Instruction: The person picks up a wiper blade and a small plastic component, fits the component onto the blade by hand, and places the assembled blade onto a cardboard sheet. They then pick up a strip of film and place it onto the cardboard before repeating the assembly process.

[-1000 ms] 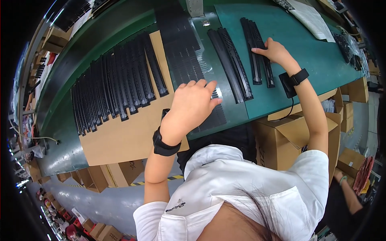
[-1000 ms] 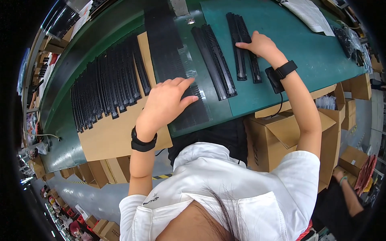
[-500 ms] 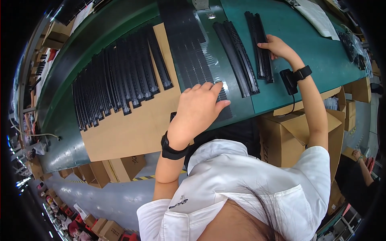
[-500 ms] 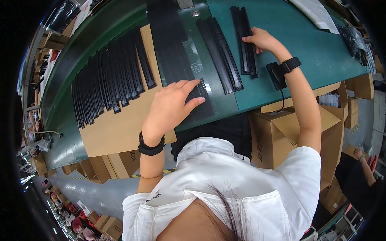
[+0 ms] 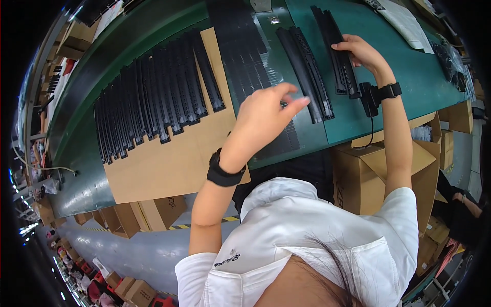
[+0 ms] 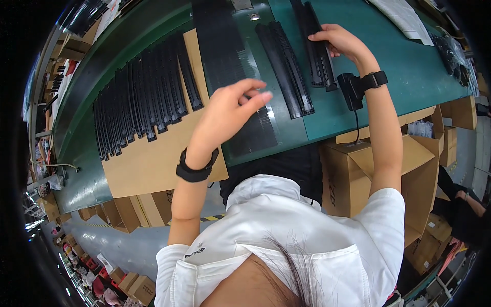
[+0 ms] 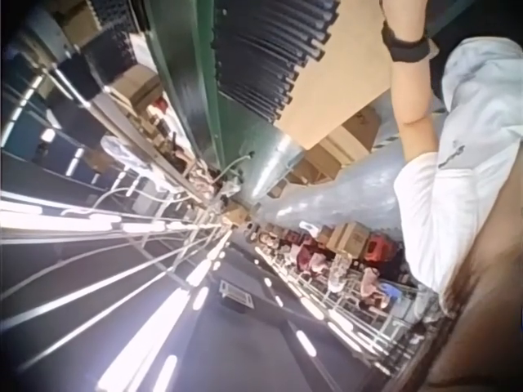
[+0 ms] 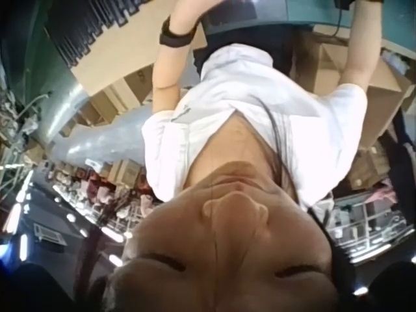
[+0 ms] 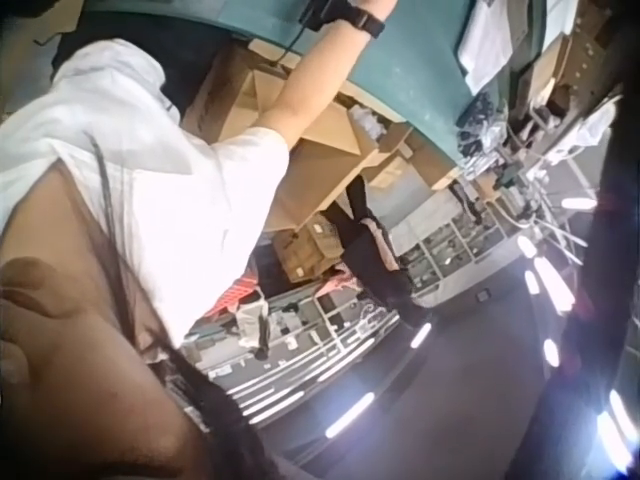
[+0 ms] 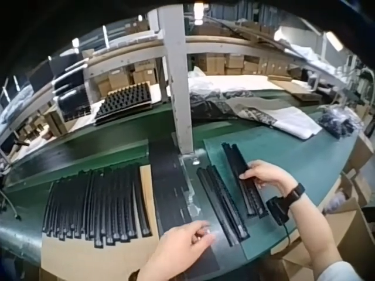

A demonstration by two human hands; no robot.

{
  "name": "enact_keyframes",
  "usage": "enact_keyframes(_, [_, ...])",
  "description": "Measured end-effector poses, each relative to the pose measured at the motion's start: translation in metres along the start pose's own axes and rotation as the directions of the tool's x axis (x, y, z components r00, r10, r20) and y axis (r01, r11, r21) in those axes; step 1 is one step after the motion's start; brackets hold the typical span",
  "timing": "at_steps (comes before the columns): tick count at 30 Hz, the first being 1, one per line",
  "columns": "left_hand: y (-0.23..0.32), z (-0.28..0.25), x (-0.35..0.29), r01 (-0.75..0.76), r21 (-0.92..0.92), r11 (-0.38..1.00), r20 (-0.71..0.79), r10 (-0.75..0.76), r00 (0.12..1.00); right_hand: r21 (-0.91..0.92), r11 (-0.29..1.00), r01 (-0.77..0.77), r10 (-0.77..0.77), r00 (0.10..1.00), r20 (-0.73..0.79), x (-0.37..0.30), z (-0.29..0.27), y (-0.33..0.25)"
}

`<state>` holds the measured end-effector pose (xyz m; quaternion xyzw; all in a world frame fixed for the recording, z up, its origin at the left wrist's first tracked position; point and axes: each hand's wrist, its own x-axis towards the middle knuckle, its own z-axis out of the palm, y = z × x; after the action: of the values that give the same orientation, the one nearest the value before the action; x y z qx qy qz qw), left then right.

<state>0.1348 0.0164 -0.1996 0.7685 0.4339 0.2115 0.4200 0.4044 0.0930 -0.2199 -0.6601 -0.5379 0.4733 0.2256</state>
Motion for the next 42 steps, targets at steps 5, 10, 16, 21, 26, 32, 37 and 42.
enact_keyframes(5, [-0.004, 0.009, 0.028, 0.178, -0.514, 0.839, 0.063, -0.170, 0.983, 0.060, 0.985, 0.164, -0.166, 0.986, 0.028, -0.021, 0.039, -0.054])
enact_keyframes(10, [-0.007, -0.002, 0.031, 0.107, -0.787, 0.607, 0.062, -0.094, 0.994, 0.072, 0.949, 0.306, -0.305, 0.952, -0.020, -0.038, 0.079, -0.100])
enact_keyframes(16, [-0.018, -0.019, 0.012, 0.175, -0.816, 0.551, 0.119, -0.136, 0.983, 0.381, 0.798, 0.467, -0.434, 0.884, -0.174, -0.023, 0.119, -0.081])
enact_keyframes(21, [-0.039, -0.032, 0.001, 0.170, -0.785, 0.596, 0.071, -0.187, 0.980, 0.558, 0.726, 0.402, -0.323, 0.916, -0.239, -0.039, 0.128, -0.071])
enact_keyframes(26, [-0.041, -0.025, -0.004, 0.249, -0.692, 0.677, 0.193, -0.158, 0.968, 0.601, 0.718, 0.350, -0.231, 0.935, -0.269, -0.039, 0.161, -0.051])
enact_keyframes(32, [-0.041, -0.004, -0.006, 0.285, -0.487, 0.825, 0.245, -0.184, 0.952, 0.902, 0.409, 0.138, -0.032, 0.990, -0.137, -0.051, 0.180, -0.050])
enact_keyframes(37, [-0.042, -0.003, -0.003, 0.069, -0.037, 0.997, 0.094, -0.065, 0.993, 0.994, 0.007, -0.111, -0.185, 0.977, 0.111, -0.040, 0.176, -0.018])
enact_keyframes(42, [-0.051, -0.027, 0.010, -0.108, 0.334, 0.936, -0.033, 0.127, 0.991, 0.990, -0.037, -0.134, -0.087, 0.988, 0.130, -0.038, 0.155, -0.007])
